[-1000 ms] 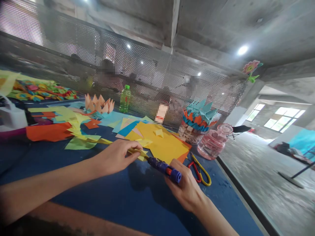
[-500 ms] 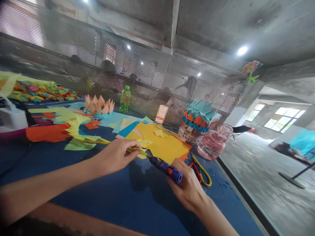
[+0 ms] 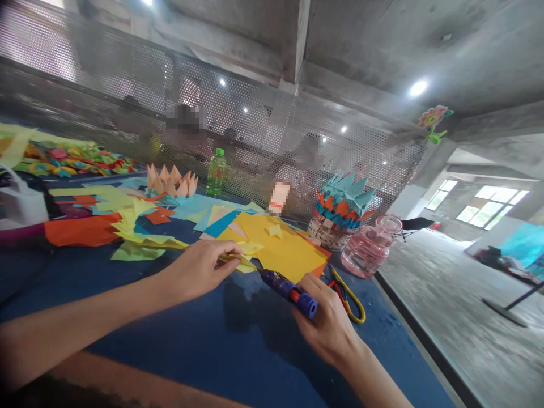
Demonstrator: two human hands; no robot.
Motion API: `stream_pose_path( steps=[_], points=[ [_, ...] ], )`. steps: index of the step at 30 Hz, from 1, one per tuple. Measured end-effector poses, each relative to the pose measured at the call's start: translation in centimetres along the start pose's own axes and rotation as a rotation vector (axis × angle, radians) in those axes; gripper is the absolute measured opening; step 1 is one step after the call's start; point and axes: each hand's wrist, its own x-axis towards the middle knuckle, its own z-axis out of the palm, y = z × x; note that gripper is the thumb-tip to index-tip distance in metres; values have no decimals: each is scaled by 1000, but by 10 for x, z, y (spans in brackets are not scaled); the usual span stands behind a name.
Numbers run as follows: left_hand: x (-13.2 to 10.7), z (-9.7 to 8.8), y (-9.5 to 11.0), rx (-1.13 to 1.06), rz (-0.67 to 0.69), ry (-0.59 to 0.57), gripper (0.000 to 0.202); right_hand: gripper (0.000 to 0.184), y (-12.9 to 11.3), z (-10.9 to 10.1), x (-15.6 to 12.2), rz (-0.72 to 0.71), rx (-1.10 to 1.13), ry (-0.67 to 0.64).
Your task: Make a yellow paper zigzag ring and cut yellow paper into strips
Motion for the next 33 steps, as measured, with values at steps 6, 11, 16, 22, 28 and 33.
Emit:
stream_pose_path(
  steps=[6,11,16,22,28,33],
  points=[
    [-1,3,0,33,-18,-26,21,14,-2,3,-1,-9,-19,-25],
    [-4,7,5,38,26,-47,18,13,-5,5,0,-74,-78,-29],
    [-6,8,9,58,75,-64,16,15,-6,7,0,-111,-166,-35],
    [-7,10,8,47,93,-64,16,16,-9,8,-1,-158,-273,-19],
    [-6,12,4,48,96,-20,16,14,-8,9,-2,-179,-335,14],
    [-4,10,2,40,75,-7,16,14,-7,7,0,-190,-358,45]
  ],
)
